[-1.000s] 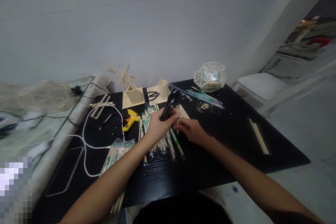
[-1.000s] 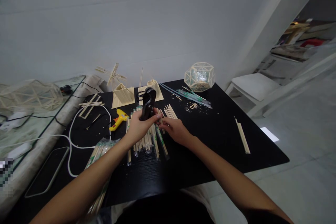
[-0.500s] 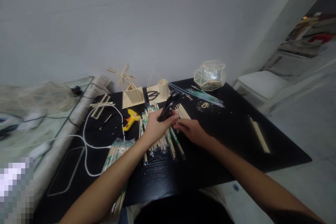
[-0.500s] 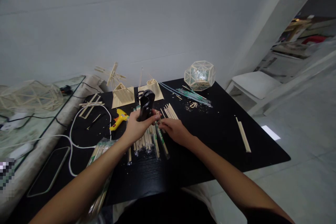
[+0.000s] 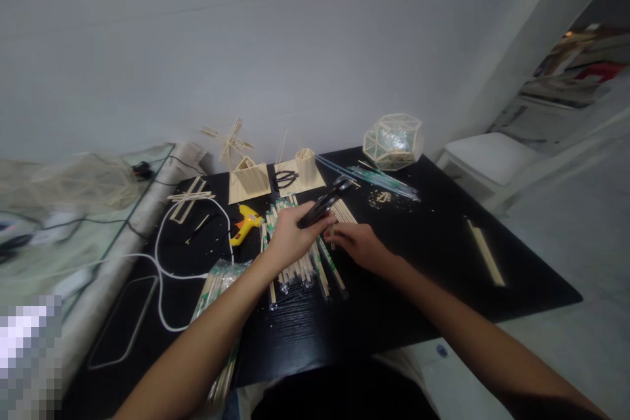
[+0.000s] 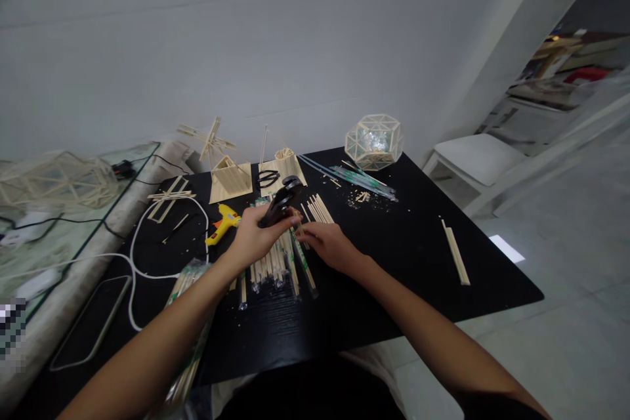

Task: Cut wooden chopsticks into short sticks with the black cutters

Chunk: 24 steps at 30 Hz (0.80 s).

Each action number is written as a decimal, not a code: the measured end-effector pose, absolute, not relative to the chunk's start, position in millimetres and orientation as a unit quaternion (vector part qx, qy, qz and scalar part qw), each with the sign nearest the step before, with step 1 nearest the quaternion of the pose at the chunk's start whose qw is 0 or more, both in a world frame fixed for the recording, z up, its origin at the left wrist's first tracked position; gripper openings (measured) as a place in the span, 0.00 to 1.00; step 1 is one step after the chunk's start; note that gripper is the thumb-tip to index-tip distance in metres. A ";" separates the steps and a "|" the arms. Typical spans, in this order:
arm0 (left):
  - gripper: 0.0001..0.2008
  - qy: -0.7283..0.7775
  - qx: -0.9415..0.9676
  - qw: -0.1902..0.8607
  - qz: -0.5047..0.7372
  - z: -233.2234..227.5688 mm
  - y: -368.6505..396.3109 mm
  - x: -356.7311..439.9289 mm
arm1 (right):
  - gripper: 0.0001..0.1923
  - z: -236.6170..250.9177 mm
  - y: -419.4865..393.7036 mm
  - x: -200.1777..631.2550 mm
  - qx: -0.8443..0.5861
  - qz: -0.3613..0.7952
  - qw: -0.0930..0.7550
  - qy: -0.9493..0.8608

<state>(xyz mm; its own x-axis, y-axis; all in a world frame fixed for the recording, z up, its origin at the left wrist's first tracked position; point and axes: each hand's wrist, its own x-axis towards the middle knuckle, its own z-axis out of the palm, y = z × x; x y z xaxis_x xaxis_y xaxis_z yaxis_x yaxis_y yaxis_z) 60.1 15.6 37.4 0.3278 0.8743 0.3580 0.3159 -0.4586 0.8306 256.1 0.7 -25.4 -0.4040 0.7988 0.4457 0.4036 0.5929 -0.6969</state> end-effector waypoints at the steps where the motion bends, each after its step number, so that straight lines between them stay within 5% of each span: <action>1: 0.11 0.400 0.745 0.331 0.419 36.9 16.3 59.7 | 0.13 -25.2 1.1 256.2 -0.377 0.253 0.394 -0.799; 24: 0.12 0.407 0.748 0.307 0.425 38.5 13.2 53.1 | 0.10 -10.7 2.0 243.3 -0.409 0.245 0.496 -0.726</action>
<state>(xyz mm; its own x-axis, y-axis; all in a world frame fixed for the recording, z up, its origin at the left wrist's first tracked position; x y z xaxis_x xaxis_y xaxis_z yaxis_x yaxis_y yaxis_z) 53.1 13.2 38.5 0.3070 0.8701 0.3855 0.3490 -0.4798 0.8050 243.3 2.0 -10.7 -0.1748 0.8364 0.5195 0.3502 0.5459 -0.7611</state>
